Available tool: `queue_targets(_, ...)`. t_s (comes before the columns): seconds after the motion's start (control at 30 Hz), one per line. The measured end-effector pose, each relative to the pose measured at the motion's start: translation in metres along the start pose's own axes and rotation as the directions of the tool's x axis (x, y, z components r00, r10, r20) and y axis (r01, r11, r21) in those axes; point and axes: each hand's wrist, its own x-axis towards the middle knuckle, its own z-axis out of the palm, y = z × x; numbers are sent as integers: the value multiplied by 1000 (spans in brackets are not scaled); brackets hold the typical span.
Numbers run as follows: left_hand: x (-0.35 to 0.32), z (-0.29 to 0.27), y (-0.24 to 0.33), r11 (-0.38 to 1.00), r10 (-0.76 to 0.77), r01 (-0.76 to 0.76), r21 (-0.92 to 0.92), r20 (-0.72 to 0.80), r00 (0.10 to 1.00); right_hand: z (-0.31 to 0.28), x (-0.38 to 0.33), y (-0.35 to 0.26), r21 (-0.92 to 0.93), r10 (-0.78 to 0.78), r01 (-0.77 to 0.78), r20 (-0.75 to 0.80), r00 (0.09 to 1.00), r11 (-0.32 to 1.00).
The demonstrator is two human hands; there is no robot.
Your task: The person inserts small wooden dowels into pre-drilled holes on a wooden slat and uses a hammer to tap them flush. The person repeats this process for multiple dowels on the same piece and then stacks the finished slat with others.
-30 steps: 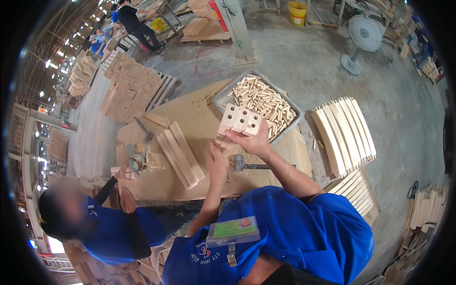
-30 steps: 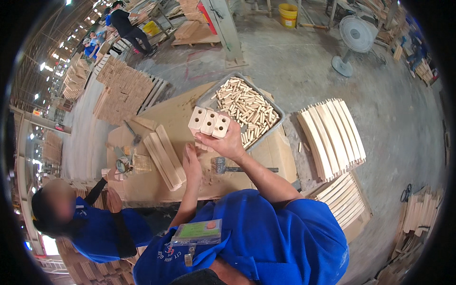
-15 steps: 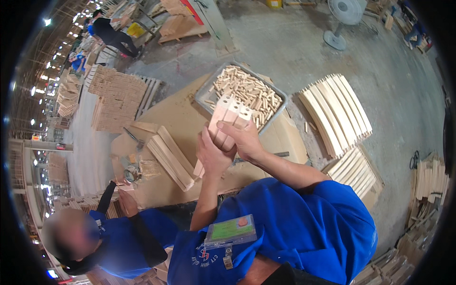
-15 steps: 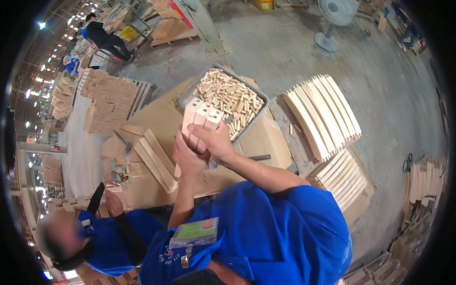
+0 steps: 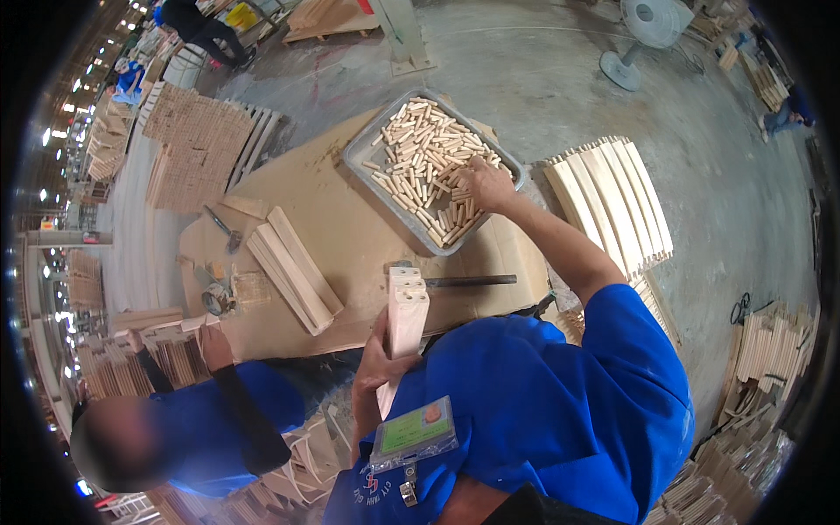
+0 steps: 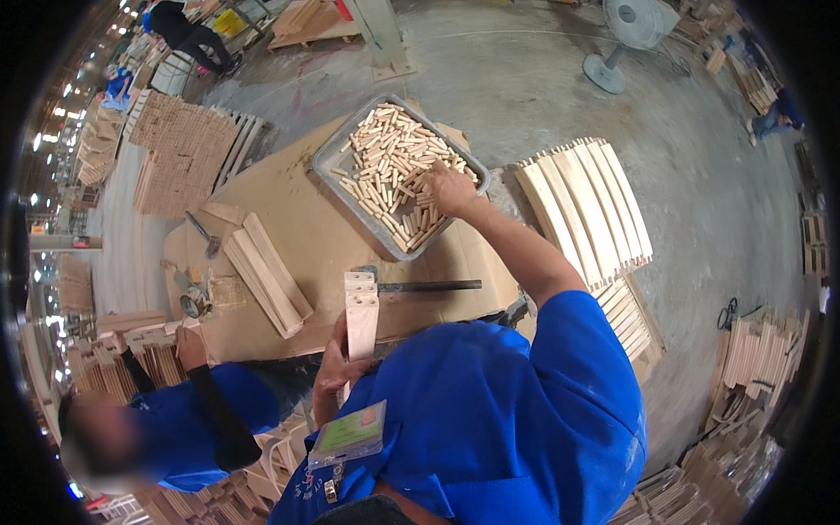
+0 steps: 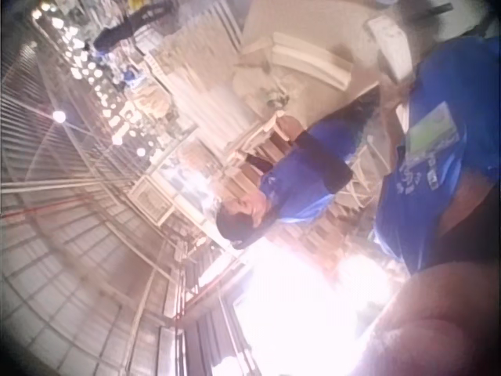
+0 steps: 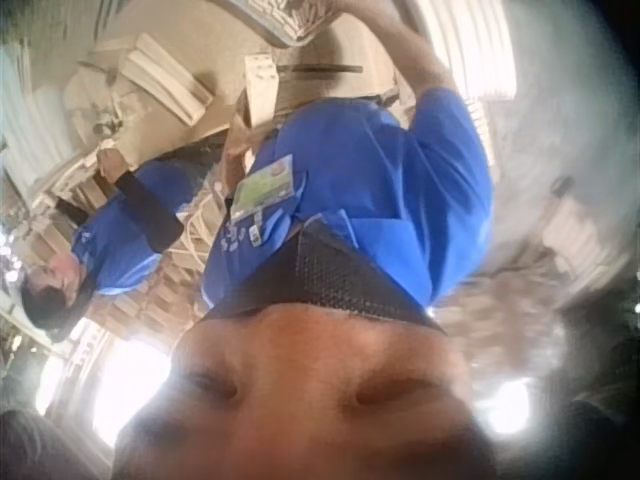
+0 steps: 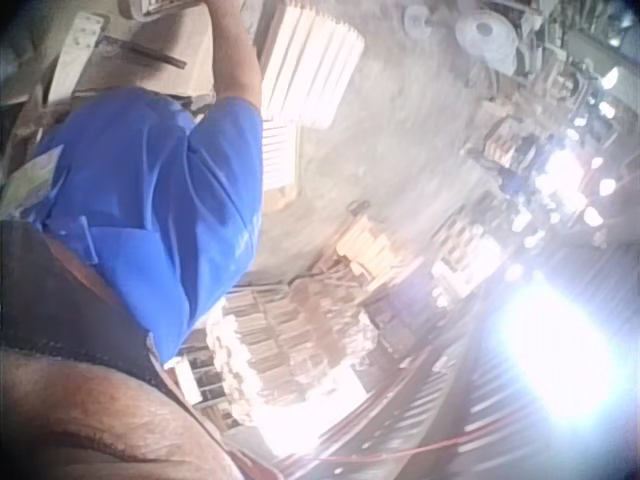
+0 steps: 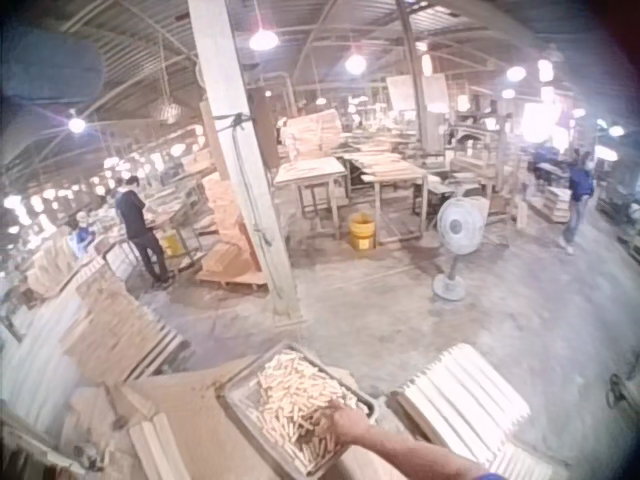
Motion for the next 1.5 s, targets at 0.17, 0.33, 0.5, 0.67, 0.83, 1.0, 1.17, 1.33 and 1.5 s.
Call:
queue_targets(0.17, -4, 16, -24, 994, -32, 33, -100, 9, 999, 9, 14, 3, -25, -61, 60, -28, 998, 998)
queue_targets(0.33, 2, 23, -15, 1000, 17, -17, 16, 15, 1000, 8, 6, 15, 210, -162, 195, -163, 973, 958)
queue_targets(0.5, 2, 24, -13, 989, 34, -33, 146, -1, 999, -101, -70, -65, 790, -382, 219, 20, 924, 572)
queue_targets(0.67, 7, 28, 0, 982, 10, -14, 187, 20, 1000, -113, -102, -84, 771, -554, 402, -77, 829, 494)
queue_targets(0.83, 6, 27, 7, 976, 20, -29, 215, 44, 999, -110, -96, -86, 702, -641, 509, -96, 761, 499)
queue_targets(1.0, 3, 27, 2, 984, 10, -25, 179, 85, 996, -113, -86, -87, 617, -778, 615, -8, 628, 491)
queue_targets(1.17, -2, 25, 0, 939, -12, -15, 343, 74, 997, -109, -86, -86, 647, -771, 598, -23, 636, 474)
queue_targets(1.33, -7, 30, -6, 944, 25, -41, 327, 54, 998, -104, -93, -90, 613, -736, 575, 14, 677, 541)
queue_targets(1.5, -4, 22, -11, 913, -32, 15, 407, 36, 999, -84, -89, -82, 596, -712, 538, 83, 697, 596)
